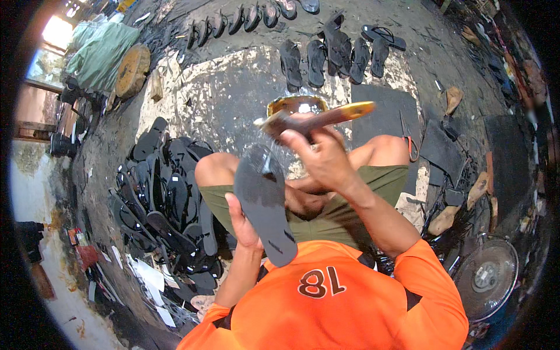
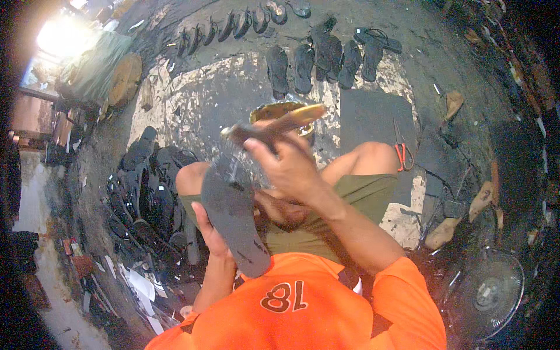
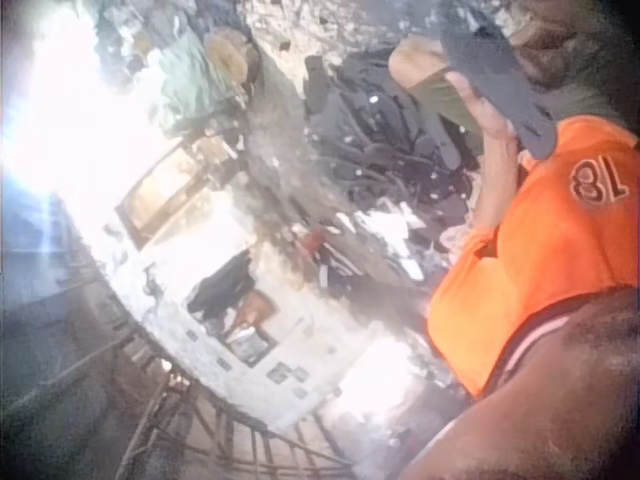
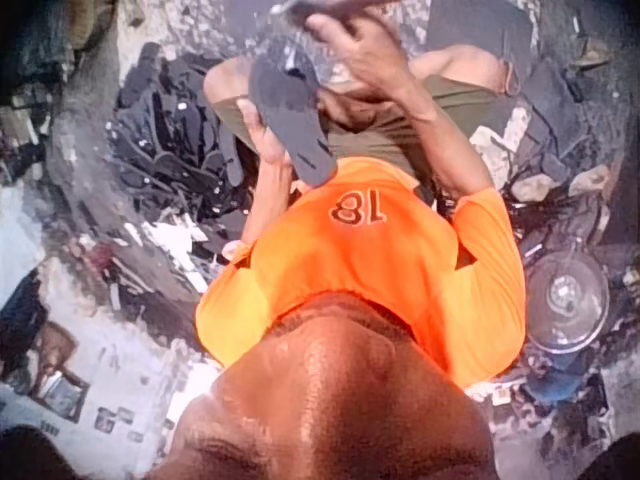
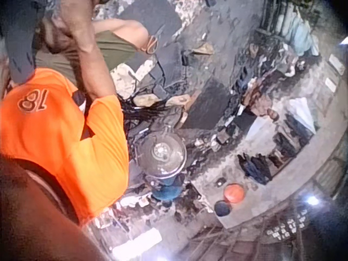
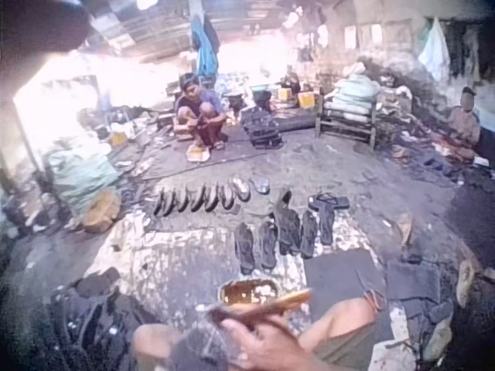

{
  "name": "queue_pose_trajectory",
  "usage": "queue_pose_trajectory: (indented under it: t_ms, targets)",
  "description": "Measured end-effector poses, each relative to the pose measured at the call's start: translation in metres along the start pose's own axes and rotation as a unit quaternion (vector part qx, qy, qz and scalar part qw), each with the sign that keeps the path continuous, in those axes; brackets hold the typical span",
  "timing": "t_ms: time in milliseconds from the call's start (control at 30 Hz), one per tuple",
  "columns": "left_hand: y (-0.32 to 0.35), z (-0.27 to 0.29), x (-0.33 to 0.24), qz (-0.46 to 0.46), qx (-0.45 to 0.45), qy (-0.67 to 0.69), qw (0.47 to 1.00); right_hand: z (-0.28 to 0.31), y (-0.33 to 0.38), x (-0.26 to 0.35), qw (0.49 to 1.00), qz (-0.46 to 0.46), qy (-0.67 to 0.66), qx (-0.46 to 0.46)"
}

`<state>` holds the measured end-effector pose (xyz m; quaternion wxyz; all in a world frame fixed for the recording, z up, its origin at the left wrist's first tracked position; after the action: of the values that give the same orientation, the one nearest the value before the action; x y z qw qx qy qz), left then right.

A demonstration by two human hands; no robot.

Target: The person sits on the floor and repeatedly applies a brown adhesive to the soles of black flip-flops using a brush. The person picks up each sandal, coats the sole, and places it back in a row.

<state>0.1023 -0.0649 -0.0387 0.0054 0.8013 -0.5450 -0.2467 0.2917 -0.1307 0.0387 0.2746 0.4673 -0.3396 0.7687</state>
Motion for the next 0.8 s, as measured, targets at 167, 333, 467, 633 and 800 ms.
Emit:
queue_pose_trajectory:
  t_ms: [167, 333, 467, 633, 800]
  targets:
    - [0.046, 0.031, 0.025, 0.038, -0.086, -0.154, 0.984, 0.05, 0.006, -0.016, 0.948, -0.153, -0.27, -0.065]
    - [-0.055, -0.014, -0.024, -0.045, 0.001, 0.006, 0.999, -0.016, 0.062, 0.001, 0.921, -0.237, -0.31, 0.001]
    - [-0.073, -0.045, -0.027, -0.109, -0.05, 0.028, 0.992, -0.021, 0.031, 0.015, 0.985, -0.051, -0.152, -0.061]
    - [-0.096, -0.04, -0.049, -0.046, 0.053, 0.013, 0.997, -0.039, 0.053, 0.024, 0.988, 0.07, -0.132, 0.044]
    - [-0.093, -0.044, -0.008, 0.024, 0.104, 0.214, 0.971, -0.02, -0.009, 0.049, 0.953, 0.298, -0.027, 0.052]
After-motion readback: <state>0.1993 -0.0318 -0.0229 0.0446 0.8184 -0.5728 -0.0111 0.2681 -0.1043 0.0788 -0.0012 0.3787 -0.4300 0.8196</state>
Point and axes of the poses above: each hand's wrist, its own y-axis away from the middle knuckle, its own z-axis out of the back of the hand, x = y × z, the point moved 8 cm from there along -y, towards the middle knuckle, and after that the axes turned 1 degree about -z, right-handed, at the moved point
